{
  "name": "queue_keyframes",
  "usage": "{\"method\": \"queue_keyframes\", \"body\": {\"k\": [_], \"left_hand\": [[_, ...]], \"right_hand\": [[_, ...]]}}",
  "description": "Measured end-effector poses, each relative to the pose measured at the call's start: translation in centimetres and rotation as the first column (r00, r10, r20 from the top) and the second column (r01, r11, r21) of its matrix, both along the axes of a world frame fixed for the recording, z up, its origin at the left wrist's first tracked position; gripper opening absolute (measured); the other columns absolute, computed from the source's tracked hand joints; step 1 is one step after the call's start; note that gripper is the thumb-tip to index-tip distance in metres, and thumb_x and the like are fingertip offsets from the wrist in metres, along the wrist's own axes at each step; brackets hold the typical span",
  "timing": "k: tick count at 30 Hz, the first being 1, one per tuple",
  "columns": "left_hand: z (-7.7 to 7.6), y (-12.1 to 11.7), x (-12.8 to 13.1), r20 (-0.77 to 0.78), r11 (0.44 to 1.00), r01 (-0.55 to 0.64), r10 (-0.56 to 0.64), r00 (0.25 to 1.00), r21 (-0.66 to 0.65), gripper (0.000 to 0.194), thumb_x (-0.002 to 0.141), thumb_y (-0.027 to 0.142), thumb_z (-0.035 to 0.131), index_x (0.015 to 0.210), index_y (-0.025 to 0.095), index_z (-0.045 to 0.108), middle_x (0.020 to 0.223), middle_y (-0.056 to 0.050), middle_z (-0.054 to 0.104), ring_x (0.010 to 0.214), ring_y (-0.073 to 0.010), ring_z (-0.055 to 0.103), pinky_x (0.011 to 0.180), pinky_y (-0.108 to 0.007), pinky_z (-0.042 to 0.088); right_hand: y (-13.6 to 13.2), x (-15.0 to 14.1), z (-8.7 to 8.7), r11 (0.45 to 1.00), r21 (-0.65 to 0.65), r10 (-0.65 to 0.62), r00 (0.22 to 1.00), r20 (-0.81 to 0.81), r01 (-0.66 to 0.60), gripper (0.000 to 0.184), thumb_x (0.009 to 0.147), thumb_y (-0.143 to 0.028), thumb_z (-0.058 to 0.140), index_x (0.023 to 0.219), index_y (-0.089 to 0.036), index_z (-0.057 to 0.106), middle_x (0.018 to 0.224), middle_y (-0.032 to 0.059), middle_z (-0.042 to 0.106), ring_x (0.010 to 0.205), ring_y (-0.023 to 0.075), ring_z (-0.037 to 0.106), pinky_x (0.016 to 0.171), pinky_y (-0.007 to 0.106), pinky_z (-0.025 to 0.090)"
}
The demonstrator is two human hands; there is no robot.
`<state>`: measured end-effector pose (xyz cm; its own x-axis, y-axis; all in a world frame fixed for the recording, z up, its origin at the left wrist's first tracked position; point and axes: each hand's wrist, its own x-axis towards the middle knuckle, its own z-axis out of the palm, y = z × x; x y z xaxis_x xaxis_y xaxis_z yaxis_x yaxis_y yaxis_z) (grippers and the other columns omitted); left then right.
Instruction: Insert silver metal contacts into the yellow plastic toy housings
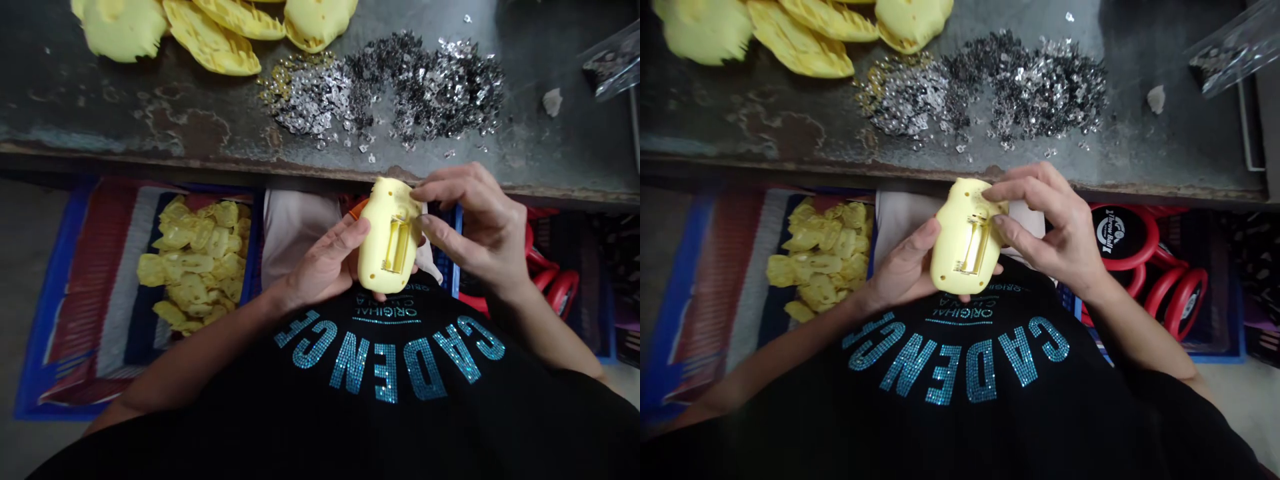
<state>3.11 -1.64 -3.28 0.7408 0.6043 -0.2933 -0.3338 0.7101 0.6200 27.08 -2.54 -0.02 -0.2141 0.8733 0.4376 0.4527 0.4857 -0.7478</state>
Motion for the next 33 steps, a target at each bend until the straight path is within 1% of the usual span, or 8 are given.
{"method": "queue_keyframes", "body": {"k": [3,6,11,16,22,26,30,33], "left_hand": [[0.1,-0.3,0.3,-0.082,0.990,-0.135,0.139,0.987,0.049,0.084,0.089,0.070,0.095,0.157,0.034,0.062,0.142,-0.010,0.081,0.116,-0.0384,0.086,0.060,-0.036,0.070],[-0.2,-0.7,0.2,-0.153,0.972,-0.213,0.226,0.962,0.100,0.085,0.085,0.067,0.100,0.154,0.034,0.062,0.135,-0.007,0.083,0.117,-0.0360,0.086,0.080,-0.040,0.073],[-0.6,-0.6,-0.4,-0.156,0.969,-0.168,0.197,0.968,0.184,0.068,0.097,0.058,0.094,0.152,0.034,0.061,0.112,-0.004,0.085,0.085,-0.0220,0.082,0.060,-0.026,0.057],[0.1,-0.1,-0.5,-0.183,0.973,-0.108,0.146,0.972,0.202,0.065,0.097,0.052,0.096,0.146,0.031,0.059,0.107,-0.002,0.085,0.076,-0.0164,0.078,0.057,-0.021,0.055],[1.4,0.6,0.2,-0.286,0.979,-0.109,0.156,0.945,0.173,0.080,0.081,0.037,0.108,0.142,0.028,0.057,0.133,-0.008,0.086,0.086,-0.0177,0.081,0.057,-0.020,0.058],[1.4,1.0,0.4,-0.268,0.975,-0.108,0.160,0.950,0.196,0.079,0.085,0.035,0.106,0.145,0.026,0.056,0.138,-0.010,0.086,0.091,-0.0203,0.084,0.072,-0.027,0.067],[0.9,1.0,0.2,-0.347,0.937,-0.111,0.230,0.909,0.332,0.061,0.090,0.035,0.102,0.138,0.026,0.065,0.142,-0.010,0.085,0.120,-0.0288,0.086,0.093,-0.035,0.072],[0.9,0.9,-0.1,-0.445,0.889,-0.037,0.264,0.855,0.456,0.065,0.087,0.036,0.103,0.141,0.025,0.069,0.146,-0.012,0.084,0.128,-0.0333,0.083,0.088,-0.036,0.071]], "right_hand": [[0.9,0.2,0.0,0.995,-0.090,0.045,0.998,0.035,-0.041,0.033,0.103,-0.041,0.085,0.133,-0.029,0.078,0.128,0.0077,0.082,0.116,0.0299,0.078,0.089,0.046,0.070],[1.5,0.0,-0.1,0.989,-0.133,0.066,0.996,0.056,-0.058,0.043,0.100,-0.042,0.086,0.139,-0.029,0.074,0.134,0.0092,0.081,0.115,0.0294,0.078,0.084,0.044,0.069],[1.6,-0.4,-0.2,0.986,-0.149,0.082,0.996,0.046,-0.074,0.044,0.098,-0.034,0.082,0.141,-0.033,0.070,0.139,0.0077,0.080,0.119,0.0317,0.078,0.086,0.049,0.069],[1.5,-0.4,-1.5,0.986,-0.134,0.105,0.994,0.038,-0.099,0.051,0.099,-0.037,0.084,0.148,-0.031,0.069,0.142,0.0080,0.078,0.118,0.0288,0.078,0.084,0.042,0.068],[1.8,-0.3,-3.7,0.988,-0.075,0.125,0.986,-0.108,-0.133,0.058,0.098,-0.032,0.081,0.155,-0.030,0.069,0.147,0.0098,0.075,0.128,0.0292,0.074,0.087,0.040,0.070],[1.8,-0.4,-4.7,0.987,-0.121,0.091,0.985,-0.149,-0.109,0.062,0.101,-0.038,0.083,0.160,-0.038,0.066,0.152,0.0094,0.071,0.136,0.0319,0.072,0.089,0.042,0.072],[1.7,-0.9,-5.9,0.987,-0.159,0.010,0.998,-0.059,-0.019,0.056,0.108,-0.049,0.068,0.163,-0.048,0.058,0.159,0.0099,0.068,0.140,0.0362,0.069,0.099,0.052,0.073],[1.9,-1.5,-7.6,0.995,-0.074,-0.077,0.993,-0.086,0.071,0.060,0.106,-0.064,0.061,0.163,-0.045,0.053,0.153,0.0127,0.066,0.137,0.0388,0.070,0.105,0.059,0.070]]}}
